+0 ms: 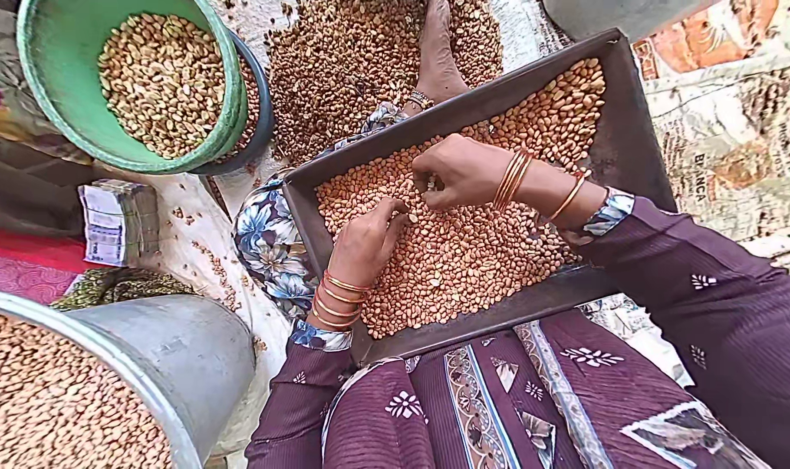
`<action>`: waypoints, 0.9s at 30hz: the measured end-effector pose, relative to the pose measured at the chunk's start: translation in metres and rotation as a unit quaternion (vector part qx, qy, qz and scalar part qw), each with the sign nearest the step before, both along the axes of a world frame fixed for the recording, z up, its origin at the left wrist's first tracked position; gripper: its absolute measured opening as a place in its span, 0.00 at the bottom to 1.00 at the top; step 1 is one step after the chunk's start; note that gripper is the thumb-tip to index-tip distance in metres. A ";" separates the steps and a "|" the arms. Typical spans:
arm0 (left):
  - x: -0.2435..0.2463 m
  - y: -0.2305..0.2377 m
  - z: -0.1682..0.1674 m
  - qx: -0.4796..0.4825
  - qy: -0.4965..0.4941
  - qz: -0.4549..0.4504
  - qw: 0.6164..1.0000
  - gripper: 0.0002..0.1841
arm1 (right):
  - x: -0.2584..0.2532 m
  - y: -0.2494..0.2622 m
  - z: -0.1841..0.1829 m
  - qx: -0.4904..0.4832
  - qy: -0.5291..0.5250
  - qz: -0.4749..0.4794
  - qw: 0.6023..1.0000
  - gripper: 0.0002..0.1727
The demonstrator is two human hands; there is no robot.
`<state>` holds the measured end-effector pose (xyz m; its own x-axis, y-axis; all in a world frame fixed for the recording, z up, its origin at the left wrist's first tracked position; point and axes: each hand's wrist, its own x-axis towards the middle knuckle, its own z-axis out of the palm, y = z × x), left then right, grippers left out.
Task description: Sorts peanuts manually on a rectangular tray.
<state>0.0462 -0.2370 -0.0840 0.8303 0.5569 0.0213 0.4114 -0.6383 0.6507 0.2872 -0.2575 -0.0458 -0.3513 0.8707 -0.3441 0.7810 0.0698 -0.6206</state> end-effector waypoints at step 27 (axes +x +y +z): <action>0.016 -0.016 0.007 0.059 0.063 -0.050 0.995 0.14 | 0.001 -0.093 -0.006 0.056 0.073 0.023 0.995 0.06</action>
